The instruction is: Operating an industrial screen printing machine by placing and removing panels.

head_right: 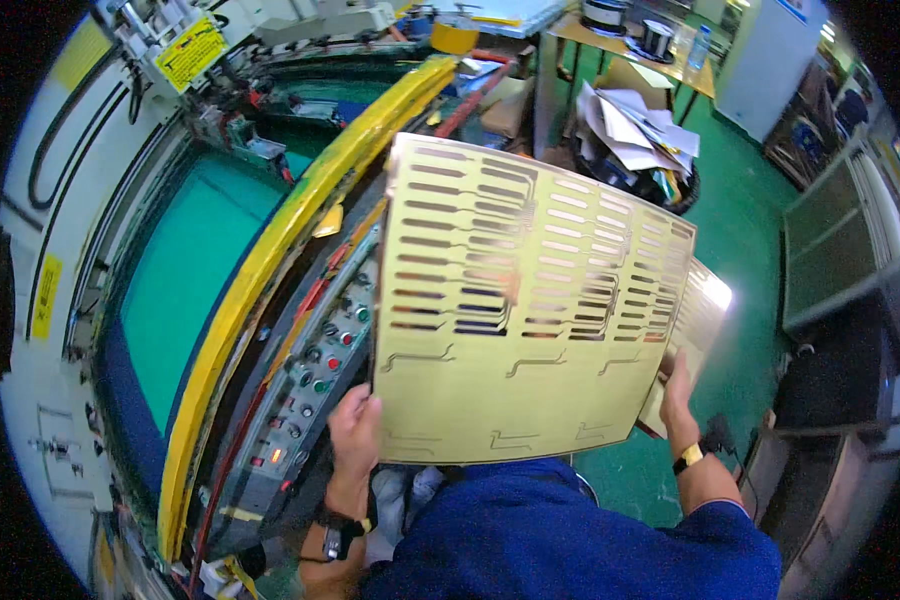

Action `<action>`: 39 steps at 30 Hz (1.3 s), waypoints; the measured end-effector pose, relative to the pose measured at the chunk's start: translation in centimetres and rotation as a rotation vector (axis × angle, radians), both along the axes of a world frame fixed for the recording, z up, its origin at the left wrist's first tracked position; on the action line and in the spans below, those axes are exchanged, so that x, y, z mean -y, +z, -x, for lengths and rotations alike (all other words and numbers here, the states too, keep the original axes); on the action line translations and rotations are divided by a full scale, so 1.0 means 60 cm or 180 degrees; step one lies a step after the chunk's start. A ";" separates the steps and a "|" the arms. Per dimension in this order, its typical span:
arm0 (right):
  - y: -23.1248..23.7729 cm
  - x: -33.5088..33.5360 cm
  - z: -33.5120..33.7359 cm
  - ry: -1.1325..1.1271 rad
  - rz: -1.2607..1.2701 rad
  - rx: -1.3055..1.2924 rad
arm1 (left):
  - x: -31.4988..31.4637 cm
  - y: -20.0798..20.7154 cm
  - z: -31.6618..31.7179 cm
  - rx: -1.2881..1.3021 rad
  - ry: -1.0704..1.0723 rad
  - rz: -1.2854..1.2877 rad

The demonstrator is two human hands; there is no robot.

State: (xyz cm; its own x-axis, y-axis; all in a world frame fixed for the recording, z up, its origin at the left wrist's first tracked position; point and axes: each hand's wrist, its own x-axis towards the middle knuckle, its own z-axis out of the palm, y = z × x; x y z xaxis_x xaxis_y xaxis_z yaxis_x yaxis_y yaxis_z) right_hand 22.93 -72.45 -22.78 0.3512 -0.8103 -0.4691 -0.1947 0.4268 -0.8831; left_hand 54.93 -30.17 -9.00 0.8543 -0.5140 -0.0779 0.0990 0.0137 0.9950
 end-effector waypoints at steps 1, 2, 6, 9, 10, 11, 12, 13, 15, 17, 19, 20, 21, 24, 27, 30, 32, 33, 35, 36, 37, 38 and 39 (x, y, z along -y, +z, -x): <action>0.030 -0.048 -0.052 0.0240 -0.0107 0.0409 | -0.037 0.016 0.005 0.0175 0.0205 -0.0114; 0.067 -0.097 -0.112 0.0050 -0.0052 0.0641 | -0.075 0.024 0.010 0.0359 0.0432 -0.0236; 0.152 -0.183 -0.246 0.0513 -0.0232 0.1675 | -0.213 0.041 0.046 0.1459 0.1358 -0.0995; 0.126 -0.232 -0.319 0.1149 -0.0091 0.1915 | -0.292 0.034 0.100 0.1347 0.2351 -0.1237; 0.141 -0.273 -0.347 0.1339 -0.0041 0.1906 | -0.329 0.005 0.125 0.1204 0.2685 -0.1073; 0.149 -0.291 -0.365 0.1488 -0.0046 0.1913 | -0.350 -0.013 0.157 0.1180 0.2832 -0.1064; 0.150 -0.310 -0.378 0.1790 0.0021 0.1765 | -0.370 -0.028 0.187 0.0792 0.3015 -0.0512; 0.149 -0.334 -0.393 0.2084 0.0104 0.1622 | -0.388 -0.043 0.208 0.0423 0.3165 0.0066; 0.149 -0.385 -0.418 0.2295 0.0270 0.1785 | -0.415 -0.076 0.237 0.0373 0.3615 0.0347; 0.147 -0.408 -0.428 0.2763 0.0539 0.1867 | -0.436 -0.107 0.268 0.0133 0.4041 0.0465; 0.142 -0.410 -0.438 0.3027 0.0578 0.1722 | -0.436 -0.126 0.294 0.0077 0.4177 0.0248; 0.142 -0.419 -0.442 0.3033 0.0758 0.1667 | -0.436 -0.130 0.301 0.0034 0.4212 0.0000; 0.142 -0.427 -0.446 0.3026 0.0941 0.1612 | -0.433 -0.135 0.307 0.0017 0.4250 0.0004; 0.144 -0.433 -0.449 0.3151 0.1018 0.1560 | -0.420 -0.152 0.320 0.0174 0.4268 0.0725; 0.145 -0.426 -0.446 0.3247 0.1087 0.1366 | -0.416 -0.164 0.331 -0.0044 0.4215 0.0592; 0.135 -0.415 -0.447 0.3309 0.1009 0.1174 | -0.409 -0.159 0.328 -0.0233 0.4202 0.0062; 0.149 -0.420 -0.446 0.3333 0.0964 0.1112 | -0.411 -0.167 0.330 -0.0731 0.4556 0.0685; 0.159 -0.425 -0.443 0.3311 0.0865 0.1111 | -0.412 -0.169 0.331 -0.0738 0.4545 0.0682; 0.165 -0.428 -0.441 0.3278 0.0764 0.1113 | -0.412 -0.160 0.324 -0.0529 0.4338 0.0345; 0.160 -0.425 -0.441 0.3264 0.0725 0.1134 | -0.415 -0.166 0.322 -0.0528 0.4329 0.0340; 0.160 -0.425 -0.439 0.3250 0.0684 0.1153 | -0.418 -0.171 0.318 -0.0424 0.4266 0.0231; 0.161 -0.425 -0.437 0.3243 0.0678 0.1151 | -0.420 -0.175 0.317 -0.0320 0.4202 0.0121; 0.164 -0.425 -0.437 0.3253 0.0682 0.1093 | -0.421 -0.177 0.319 -0.0319 0.4196 0.0114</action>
State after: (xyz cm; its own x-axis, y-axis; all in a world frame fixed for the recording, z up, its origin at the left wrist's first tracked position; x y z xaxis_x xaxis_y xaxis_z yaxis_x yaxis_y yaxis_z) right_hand 49.14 -46.95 -12.94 0.9880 -0.1159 -0.1024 -0.0989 0.0356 -0.9945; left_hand 35.78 -4.94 -19.63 0.7036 0.6891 -0.1736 0.0641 0.1817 0.9813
